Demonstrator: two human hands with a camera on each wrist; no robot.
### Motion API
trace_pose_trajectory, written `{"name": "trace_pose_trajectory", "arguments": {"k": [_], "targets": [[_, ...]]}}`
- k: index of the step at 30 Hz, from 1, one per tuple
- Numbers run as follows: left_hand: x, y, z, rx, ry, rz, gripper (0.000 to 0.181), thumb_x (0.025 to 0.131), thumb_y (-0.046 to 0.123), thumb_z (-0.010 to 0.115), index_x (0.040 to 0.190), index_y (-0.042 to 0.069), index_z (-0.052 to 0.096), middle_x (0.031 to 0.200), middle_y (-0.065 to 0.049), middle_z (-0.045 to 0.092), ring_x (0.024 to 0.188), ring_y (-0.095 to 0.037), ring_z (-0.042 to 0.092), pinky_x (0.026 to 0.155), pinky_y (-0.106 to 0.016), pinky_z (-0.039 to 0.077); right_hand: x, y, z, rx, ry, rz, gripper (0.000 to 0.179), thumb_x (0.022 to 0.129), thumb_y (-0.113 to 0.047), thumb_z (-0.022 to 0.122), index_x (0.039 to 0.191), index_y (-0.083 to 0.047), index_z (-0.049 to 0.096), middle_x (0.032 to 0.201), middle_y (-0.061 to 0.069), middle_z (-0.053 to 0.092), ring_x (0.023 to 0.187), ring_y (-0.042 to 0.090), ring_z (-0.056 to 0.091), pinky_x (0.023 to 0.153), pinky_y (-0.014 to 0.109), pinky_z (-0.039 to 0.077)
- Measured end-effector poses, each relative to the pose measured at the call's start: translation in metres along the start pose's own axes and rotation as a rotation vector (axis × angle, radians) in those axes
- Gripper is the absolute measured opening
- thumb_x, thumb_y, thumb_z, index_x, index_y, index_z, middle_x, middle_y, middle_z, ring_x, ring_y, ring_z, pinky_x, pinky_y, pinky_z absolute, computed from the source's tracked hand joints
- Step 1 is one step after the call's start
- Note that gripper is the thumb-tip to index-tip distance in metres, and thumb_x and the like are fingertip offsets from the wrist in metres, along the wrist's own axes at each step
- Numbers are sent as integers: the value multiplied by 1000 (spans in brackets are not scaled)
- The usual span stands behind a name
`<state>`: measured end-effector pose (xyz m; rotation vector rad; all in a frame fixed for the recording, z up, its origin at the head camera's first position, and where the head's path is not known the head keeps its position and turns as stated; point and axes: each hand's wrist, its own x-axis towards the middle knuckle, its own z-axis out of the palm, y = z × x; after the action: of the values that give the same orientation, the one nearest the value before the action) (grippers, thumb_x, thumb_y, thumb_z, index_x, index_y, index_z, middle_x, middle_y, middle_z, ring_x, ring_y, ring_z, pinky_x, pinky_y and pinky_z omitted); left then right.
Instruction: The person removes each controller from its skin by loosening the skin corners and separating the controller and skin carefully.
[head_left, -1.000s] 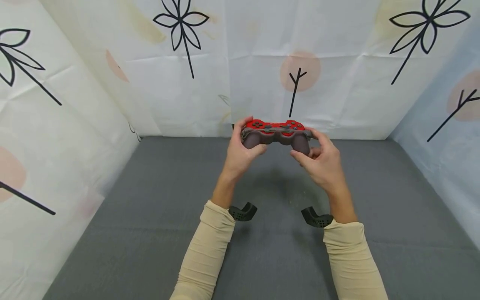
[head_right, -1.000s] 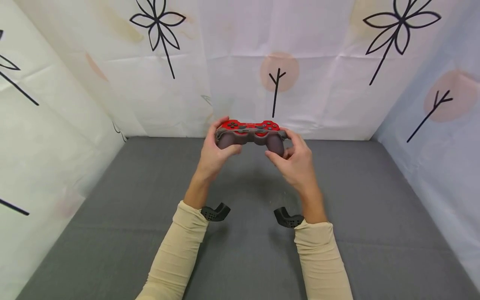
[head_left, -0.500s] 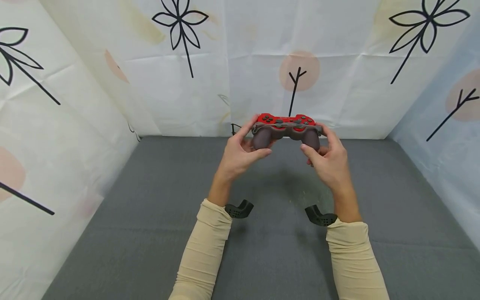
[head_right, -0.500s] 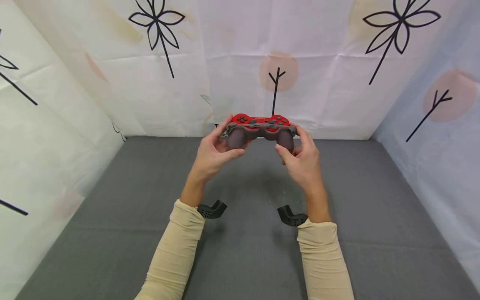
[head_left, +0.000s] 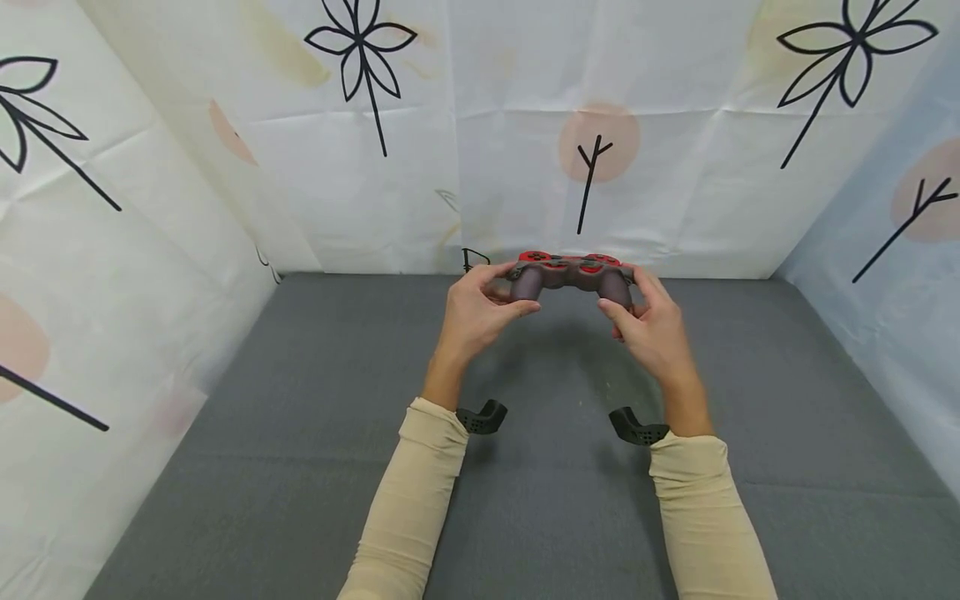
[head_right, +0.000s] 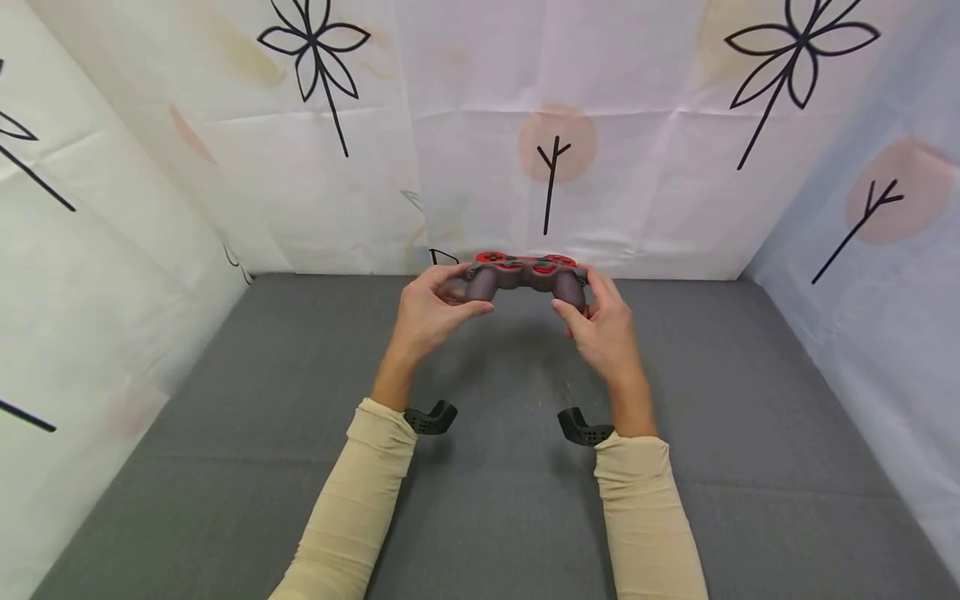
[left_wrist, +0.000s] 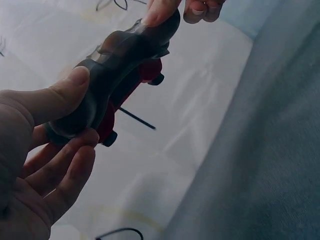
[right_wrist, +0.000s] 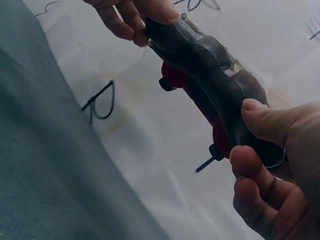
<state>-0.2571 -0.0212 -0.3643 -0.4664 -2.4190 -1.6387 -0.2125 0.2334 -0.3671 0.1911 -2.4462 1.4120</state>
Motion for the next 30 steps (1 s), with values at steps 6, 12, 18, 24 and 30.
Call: {"name": "trace_pose_trajectory", "arguments": {"k": [6, 12, 18, 24, 30], "targets": [[4, -18, 3, 89, -38, -95, 64, 76, 35, 91, 135, 27, 67, 110, 0, 69, 88, -14, 68, 77, -35, 58, 4, 21, 12, -3, -44, 74, 73, 99, -26, 68, 160, -11, 32, 151, 14, 46, 60, -4, 60, 58, 17, 50], [5, -43, 8, 90, -95, -167, 65, 81, 33, 87, 141, 24, 62, 131, -3, 65, 99, -19, 72, 79, -38, 59, 6, 45, 30, -28, -99, 162, 71, 99, -36, 68, 159, -16, 36, 152, 13, 46, 62, -3, 60, 59, 21, 51], [4, -68, 19, 82, -112, -217, 67, 82, 33, 87, 143, 24, 60, 143, -3, 60, 105, -21, 72, 83, -40, 59, 3, 67, 40, 9, -137, 212, 69, 100, -33, 67, 159, -17, 36, 154, 14, 44, 61, -1, 60, 59, 21, 51], [4, -74, 23, 43, -114, -242, 67, 81, 30, 88, 143, 27, 60, 143, -2, 59, 107, -22, 71, 84, -40, 58, 2, 78, 39, 23, -154, 230, 70, 99, -33, 68, 159, -18, 36, 155, 14, 44, 61, -3, 60, 62, 19, 52], [2, -83, 28, 54, -140, -217, 72, 81, 24, 88, 146, 27, 57, 144, -5, 57, 107, -23, 70, 83, -38, 58, 2, 83, 38, 30, -197, 239, 80, 96, -26, 73, 162, -17, 29, 140, 22, 56, 66, -1, 62, 66, 21, 52]]}}
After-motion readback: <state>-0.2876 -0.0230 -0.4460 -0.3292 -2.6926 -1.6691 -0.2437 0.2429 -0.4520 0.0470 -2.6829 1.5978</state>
